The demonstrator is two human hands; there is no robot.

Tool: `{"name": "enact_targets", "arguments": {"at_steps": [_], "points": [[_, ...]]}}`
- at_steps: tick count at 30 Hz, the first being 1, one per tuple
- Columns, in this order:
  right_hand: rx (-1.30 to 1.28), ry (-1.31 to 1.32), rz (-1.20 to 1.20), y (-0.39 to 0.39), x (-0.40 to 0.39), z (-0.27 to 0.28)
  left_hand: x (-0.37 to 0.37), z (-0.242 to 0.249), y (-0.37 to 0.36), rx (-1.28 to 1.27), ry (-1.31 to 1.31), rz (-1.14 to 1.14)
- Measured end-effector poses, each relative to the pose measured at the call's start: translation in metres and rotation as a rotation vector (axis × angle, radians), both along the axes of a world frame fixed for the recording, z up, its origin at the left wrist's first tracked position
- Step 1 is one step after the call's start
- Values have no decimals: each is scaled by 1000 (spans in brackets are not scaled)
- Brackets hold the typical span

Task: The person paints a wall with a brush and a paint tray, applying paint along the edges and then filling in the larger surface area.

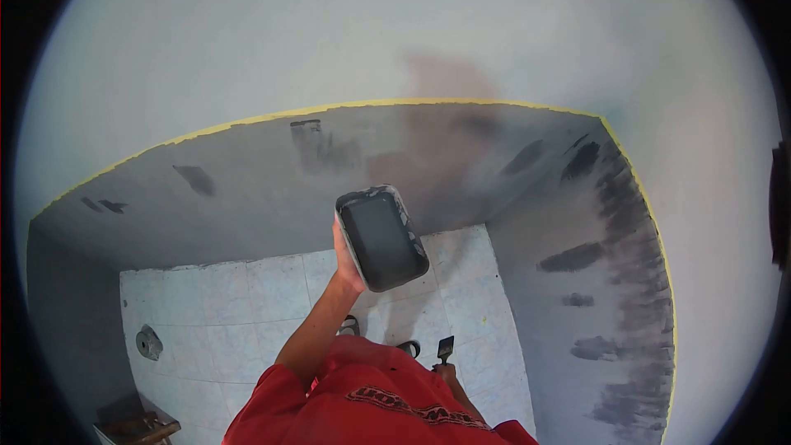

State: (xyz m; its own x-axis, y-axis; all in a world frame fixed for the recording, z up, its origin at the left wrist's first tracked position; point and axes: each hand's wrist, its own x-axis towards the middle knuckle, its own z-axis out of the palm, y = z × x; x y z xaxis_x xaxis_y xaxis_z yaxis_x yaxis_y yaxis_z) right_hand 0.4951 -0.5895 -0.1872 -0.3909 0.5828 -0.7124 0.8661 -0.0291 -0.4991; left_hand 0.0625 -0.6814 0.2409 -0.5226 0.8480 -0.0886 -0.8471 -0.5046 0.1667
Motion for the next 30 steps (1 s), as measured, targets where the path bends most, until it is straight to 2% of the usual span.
{"name": "enact_targets", "arguments": {"at_steps": [1, 4, 8, 10, 15, 16, 19, 21, 22, 24, 26, 30], "points": [[-170, -14, -373, -2, -11, 6, -2, -3, 0, 5, -7, -16], [-221, 32, -451, 6, -27, 22, 3, -13, -4, -25, -65, -53], [-264, 75, -516, 12, -31, 16, 4, -18, -2, 8, -68, -79], [-266, 77, -511, 14, -28, 20, -5, -39, 4, 95, -36, -116], [-227, 115, -571, 6, -18, 14, 12, -59, -1, 17, -55, -114], [-199, 73, -523, 4, -14, 8, 17, -61, -2, -13, -44, -94], [-150, -68, -403, 0, -18, 36, 24, -57, -4, 8, -63, -96], [-21, 56, -70, 4, 11, -10, 14, -63, 0, 60, -9, -113], [-1, 57, -44, 4, 14, -18, 8, -66, 2, 84, 18, -122], [-23, -7, -142, -2, 9, -8, -2, -70, 7, 152, -5, -156], [-101, -135, -387, -2, -7, 15, -1, -67, 9, 152, -3, -156], [-13, -109, -284, -6, -11, 32, 26, -73, 0, -29, -16, -94]]}}
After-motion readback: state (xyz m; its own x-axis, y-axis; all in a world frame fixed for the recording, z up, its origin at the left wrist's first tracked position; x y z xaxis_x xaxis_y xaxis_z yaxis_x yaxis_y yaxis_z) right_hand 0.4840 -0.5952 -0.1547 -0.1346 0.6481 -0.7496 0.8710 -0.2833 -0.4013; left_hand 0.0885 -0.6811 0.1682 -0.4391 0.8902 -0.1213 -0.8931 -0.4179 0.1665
